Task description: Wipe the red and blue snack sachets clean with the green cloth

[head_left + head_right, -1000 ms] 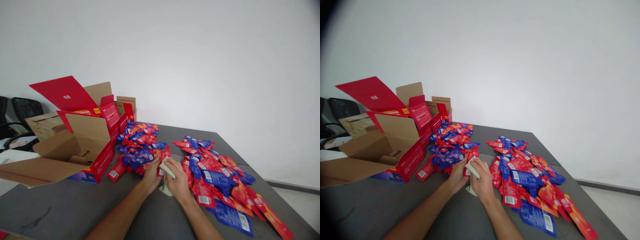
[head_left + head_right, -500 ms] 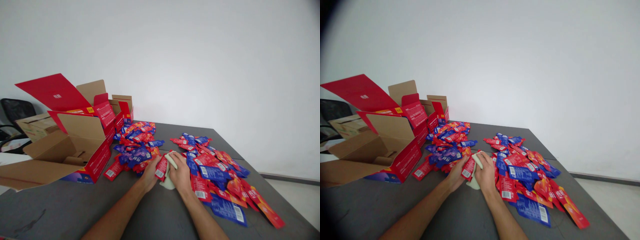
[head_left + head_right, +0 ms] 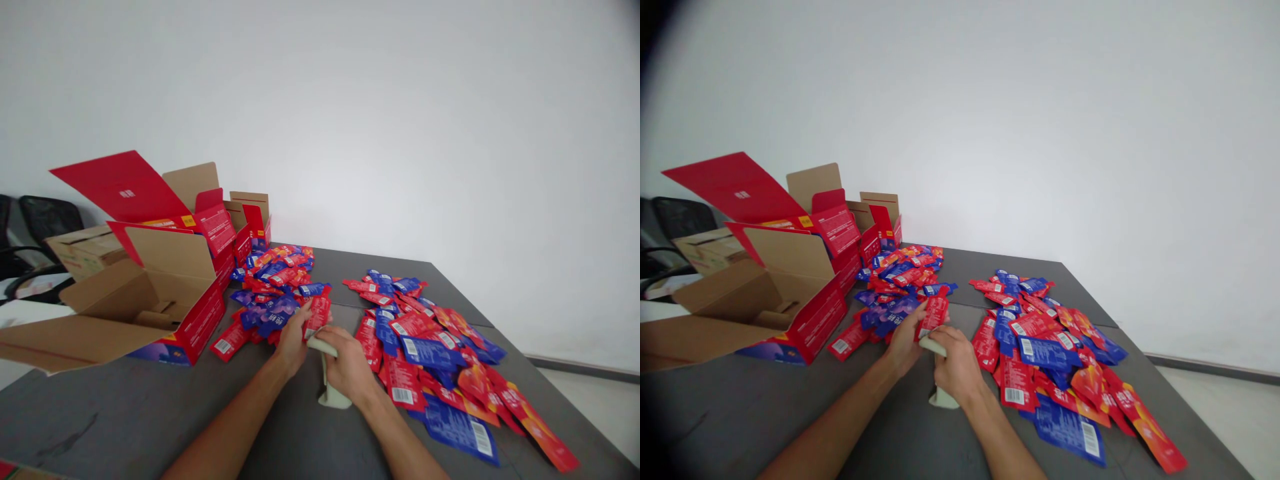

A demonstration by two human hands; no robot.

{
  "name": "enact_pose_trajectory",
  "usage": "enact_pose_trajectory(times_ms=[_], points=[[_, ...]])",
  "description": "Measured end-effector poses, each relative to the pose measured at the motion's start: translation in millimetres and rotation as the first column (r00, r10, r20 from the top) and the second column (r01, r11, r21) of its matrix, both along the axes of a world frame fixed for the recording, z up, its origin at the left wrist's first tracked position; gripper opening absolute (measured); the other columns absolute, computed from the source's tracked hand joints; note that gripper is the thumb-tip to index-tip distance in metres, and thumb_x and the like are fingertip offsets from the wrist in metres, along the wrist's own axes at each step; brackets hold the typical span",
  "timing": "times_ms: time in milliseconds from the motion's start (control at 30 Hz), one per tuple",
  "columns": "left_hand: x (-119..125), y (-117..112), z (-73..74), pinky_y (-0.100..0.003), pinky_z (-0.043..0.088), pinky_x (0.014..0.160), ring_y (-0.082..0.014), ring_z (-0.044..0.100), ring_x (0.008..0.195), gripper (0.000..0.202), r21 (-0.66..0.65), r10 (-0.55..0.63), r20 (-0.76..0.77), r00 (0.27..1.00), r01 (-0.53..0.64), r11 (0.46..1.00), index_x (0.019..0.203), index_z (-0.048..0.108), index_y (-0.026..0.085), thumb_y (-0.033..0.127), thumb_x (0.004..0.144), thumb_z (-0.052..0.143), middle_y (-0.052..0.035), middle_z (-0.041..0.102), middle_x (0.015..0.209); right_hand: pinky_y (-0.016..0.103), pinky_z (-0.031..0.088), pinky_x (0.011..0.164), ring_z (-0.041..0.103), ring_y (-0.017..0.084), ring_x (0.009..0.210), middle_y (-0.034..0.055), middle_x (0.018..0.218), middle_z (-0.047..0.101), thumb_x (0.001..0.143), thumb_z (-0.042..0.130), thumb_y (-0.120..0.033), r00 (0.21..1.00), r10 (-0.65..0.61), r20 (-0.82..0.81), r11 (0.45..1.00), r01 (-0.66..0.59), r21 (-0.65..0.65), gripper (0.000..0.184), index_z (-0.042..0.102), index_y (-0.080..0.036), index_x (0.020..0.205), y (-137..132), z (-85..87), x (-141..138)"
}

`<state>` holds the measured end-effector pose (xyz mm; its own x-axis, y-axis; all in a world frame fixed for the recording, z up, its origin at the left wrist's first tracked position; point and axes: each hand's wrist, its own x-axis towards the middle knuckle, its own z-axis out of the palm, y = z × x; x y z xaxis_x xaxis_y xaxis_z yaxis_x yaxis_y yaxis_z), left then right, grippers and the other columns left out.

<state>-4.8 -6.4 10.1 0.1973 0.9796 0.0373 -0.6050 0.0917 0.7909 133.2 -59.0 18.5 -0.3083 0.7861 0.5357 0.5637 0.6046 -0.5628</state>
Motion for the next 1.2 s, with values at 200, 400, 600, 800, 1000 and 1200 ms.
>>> enact_pose_trajectory(times_ms=[200,400,600,800,1000,1200], points=[[-32,18,0.9,-0.041,0.036,0.113,-0.0256,0.051,0.130,0.049,0.558,0.547,-0.607,0.577,-0.181,0.810,0.130,0.062,0.020,0.026,0.081,0.060,-0.0087,0.059,0.137,0.034,0.050,0.096,0.064,0.021,0.104,0.0049,0.112,0.069,0.071,0.050,0.002,0.994,-0.113,-0.005,0.993,0.113,-0.019,0.051,0.072,-0.025,0.107,8,-5.5,14],[-55,30,-1.8,-0.053,0.020,0.119,-0.0334,0.033,0.142,0.043,0.687,0.684,-0.724,-0.094,0.003,0.727,0.124,0.067,0.021,0.018,0.084,0.053,-0.0111,0.044,0.152,0.035,0.053,0.094,0.066,0.021,0.102,0.0054,0.108,0.071,0.071,0.048,0.002,0.985,-0.169,-0.022,0.986,0.169,0.004,0.047,0.073,-0.023,0.102,11,-5.7,16],[-23,10,-10.2,-0.056,0.004,0.120,-0.0326,0.021,0.148,0.046,0.641,0.710,-0.693,-0.122,0.345,0.685,0.134,0.059,0.026,0.026,0.089,0.052,-0.0092,0.040,0.155,0.034,0.054,0.090,0.068,0.022,0.097,0.0066,0.103,0.073,0.073,0.048,0.001,0.963,-0.271,0.001,0.962,0.271,0.022,0.045,0.074,-0.022,0.101,17,-11.9,22],[-11,14,-38.7,-0.057,-0.005,0.118,-0.0335,0.032,0.144,0.047,0.542,0.645,-0.759,-0.094,0.458,0.704,0.135,0.059,0.030,0.047,0.093,0.046,-0.0102,0.051,0.147,0.030,0.053,0.086,0.069,0.020,0.092,0.0071,0.099,0.074,0.078,0.049,-0.003,0.924,-0.378,0.055,0.926,0.378,0.011,0.038,0.074,-0.022,0.100,23,-17.3,29],[-31,27,-41.3,-0.055,-0.002,0.119,-0.0331,0.035,0.142,0.045,0.547,0.628,-0.774,-0.087,0.410,0.730,0.129,0.063,0.030,0.050,0.091,0.049,-0.0100,0.055,0.143,0.030,0.053,0.086,0.069,0.020,0.092,0.0068,0.100,0.074,0.076,0.051,-0.001,0.930,-0.361,0.063,0.932,0.361,0.026,0.038,0.074,-0.022,0.098,21,-19.2,25],[-50,33,-42.8,-0.056,-0.001,0.118,-0.0324,0.034,0.142,0.039,0.568,0.662,-0.722,-0.201,0.374,0.733,0.124,0.065,0.028,0.043,0.094,0.045,-0.0106,0.055,0.143,0.030,0.054,0.084,0.069,0.020,0.089,0.0066,0.097,0.074,0.076,0.050,-0.001,0.932,-0.359,0.055,0.933,0.356,0.056,0.039,0.074,-0.023,0.099,23,-24.6,26]])
